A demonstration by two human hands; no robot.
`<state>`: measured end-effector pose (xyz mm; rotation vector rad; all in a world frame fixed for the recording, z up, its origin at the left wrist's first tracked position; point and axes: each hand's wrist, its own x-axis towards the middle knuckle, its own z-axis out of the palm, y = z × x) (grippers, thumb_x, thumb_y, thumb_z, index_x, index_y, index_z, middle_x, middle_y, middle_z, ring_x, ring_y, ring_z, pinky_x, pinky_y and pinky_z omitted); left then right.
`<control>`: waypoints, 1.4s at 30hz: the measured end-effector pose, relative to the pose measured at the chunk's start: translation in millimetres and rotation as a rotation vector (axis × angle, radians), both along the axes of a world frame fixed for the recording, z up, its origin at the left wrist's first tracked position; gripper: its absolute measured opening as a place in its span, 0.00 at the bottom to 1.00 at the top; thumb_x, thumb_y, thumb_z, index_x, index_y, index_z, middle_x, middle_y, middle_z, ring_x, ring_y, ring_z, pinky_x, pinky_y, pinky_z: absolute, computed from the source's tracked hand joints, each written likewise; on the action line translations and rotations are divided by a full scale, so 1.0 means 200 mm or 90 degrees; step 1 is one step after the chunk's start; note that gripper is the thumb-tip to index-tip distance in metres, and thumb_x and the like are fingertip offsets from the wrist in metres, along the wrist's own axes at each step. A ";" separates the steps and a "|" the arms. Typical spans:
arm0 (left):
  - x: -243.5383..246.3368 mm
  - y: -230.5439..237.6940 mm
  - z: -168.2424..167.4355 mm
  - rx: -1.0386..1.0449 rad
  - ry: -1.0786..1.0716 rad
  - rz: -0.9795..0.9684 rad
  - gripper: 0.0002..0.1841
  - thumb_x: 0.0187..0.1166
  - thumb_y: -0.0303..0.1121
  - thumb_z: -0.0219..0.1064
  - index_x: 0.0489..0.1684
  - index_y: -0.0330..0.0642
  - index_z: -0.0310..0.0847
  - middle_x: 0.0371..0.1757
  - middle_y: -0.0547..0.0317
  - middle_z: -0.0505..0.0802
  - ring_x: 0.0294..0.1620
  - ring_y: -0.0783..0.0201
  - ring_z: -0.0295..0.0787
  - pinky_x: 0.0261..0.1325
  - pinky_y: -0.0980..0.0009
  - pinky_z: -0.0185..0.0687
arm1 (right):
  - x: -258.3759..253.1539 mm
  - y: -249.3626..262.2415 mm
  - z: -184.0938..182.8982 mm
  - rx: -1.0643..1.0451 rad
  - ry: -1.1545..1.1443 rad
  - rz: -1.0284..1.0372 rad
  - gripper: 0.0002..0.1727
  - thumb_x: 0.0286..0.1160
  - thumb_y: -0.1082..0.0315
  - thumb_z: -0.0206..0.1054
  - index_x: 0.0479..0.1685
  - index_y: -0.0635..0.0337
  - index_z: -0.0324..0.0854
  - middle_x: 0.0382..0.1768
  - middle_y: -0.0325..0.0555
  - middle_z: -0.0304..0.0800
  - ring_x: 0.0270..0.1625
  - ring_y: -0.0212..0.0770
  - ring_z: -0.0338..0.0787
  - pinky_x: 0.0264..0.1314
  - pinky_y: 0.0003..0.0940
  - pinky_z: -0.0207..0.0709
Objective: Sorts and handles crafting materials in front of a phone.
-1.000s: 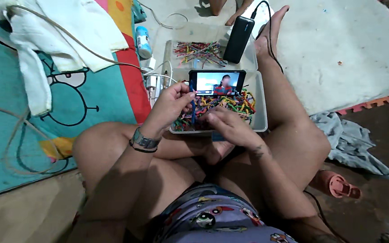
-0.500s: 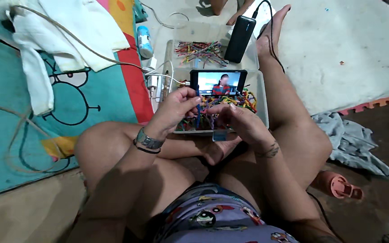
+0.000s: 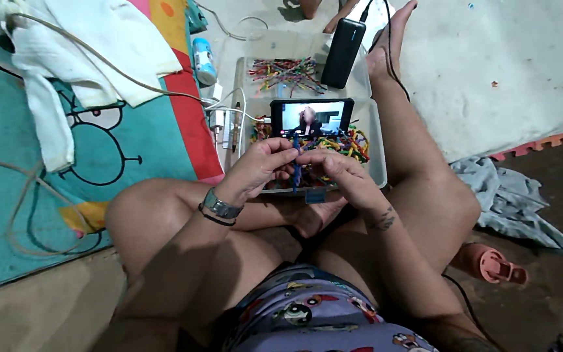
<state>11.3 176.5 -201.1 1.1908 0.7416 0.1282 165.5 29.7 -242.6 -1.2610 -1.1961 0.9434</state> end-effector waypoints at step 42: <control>-0.05 0.12 -0.04 0.294 -0.072 0.019 0.02 0.85 0.27 0.61 0.45 0.40 0.79 0.39 0.66 0.86 0.36 0.77 0.84 0.43 0.80 0.82 | 0.00 0.00 -0.06 -0.027 -0.461 -0.031 0.33 0.88 0.41 0.47 0.64 0.57 0.89 0.72 0.46 0.86 0.70 0.51 0.84 0.70 0.57 0.74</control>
